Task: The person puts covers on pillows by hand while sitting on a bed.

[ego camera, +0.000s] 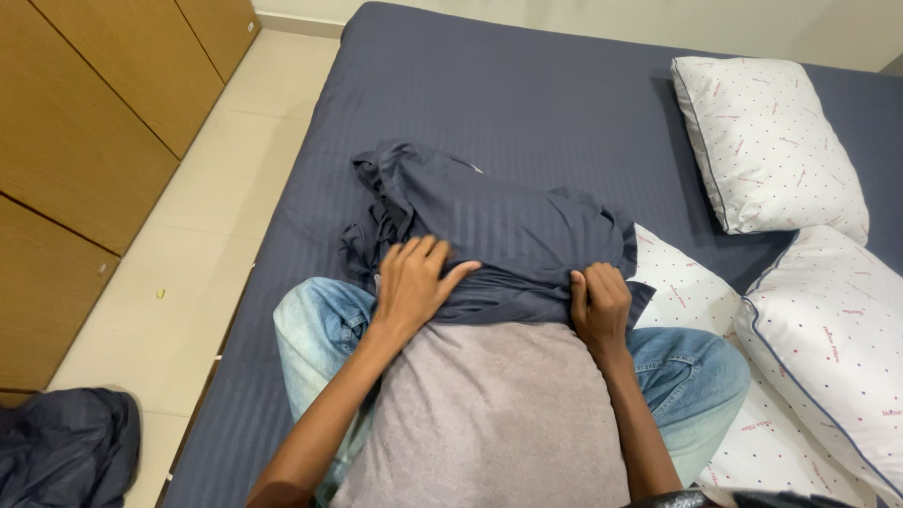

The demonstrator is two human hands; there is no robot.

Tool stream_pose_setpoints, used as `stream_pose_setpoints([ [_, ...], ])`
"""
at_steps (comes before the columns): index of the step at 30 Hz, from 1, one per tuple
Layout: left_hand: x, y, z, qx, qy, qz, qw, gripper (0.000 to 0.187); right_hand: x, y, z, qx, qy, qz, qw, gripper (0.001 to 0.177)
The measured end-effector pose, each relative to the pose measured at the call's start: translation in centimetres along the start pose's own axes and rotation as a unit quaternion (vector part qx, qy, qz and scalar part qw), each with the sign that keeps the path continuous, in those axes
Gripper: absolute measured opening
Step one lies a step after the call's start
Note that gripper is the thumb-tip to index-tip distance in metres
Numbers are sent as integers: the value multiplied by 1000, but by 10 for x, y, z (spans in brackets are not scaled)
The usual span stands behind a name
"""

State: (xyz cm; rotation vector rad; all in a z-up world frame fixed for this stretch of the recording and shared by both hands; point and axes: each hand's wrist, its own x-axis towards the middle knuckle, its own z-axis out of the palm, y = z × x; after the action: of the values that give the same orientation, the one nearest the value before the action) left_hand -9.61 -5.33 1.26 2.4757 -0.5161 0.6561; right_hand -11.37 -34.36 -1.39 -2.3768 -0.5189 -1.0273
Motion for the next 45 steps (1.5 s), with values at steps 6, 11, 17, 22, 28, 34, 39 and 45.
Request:
stream_pose_setpoints([
  [6, 68, 55, 52, -162, -20, 190, 968, 37, 6, -20, -9, 74, -3, -31, 997, 20],
  [11, 131, 100, 134, -185, -116, 269, 938, 52, 5, -26, -15, 107, -45, -12, 993, 15],
  [17, 118, 104, 228, 18, -168, 384, 908, 14, -26, 0, -9, 64, 81, 56, 993, 15],
  [22, 63, 99, 206, -22, -114, 518, 847, 18, -31, 26, -5, 34, 224, 270, 936, 26],
  [28, 34, 108, 140, -78, -140, 481, 862, 14, -22, 22, -3, 131, 161, 318, 925, 27],
  [34, 9, 104, 90, -68, -51, 378, 922, 28, -12, 5, -13, 67, 102, 204, 971, 26],
  [39, -22, 86, 56, 119, 2, 190, 975, 49, 1, -13, -16, 17, -24, 55, 998, 38],
  [45, -103, 91, 47, -48, -109, 334, 935, 46, -31, -1, -18, -36, -92, 122, 988, 11],
])
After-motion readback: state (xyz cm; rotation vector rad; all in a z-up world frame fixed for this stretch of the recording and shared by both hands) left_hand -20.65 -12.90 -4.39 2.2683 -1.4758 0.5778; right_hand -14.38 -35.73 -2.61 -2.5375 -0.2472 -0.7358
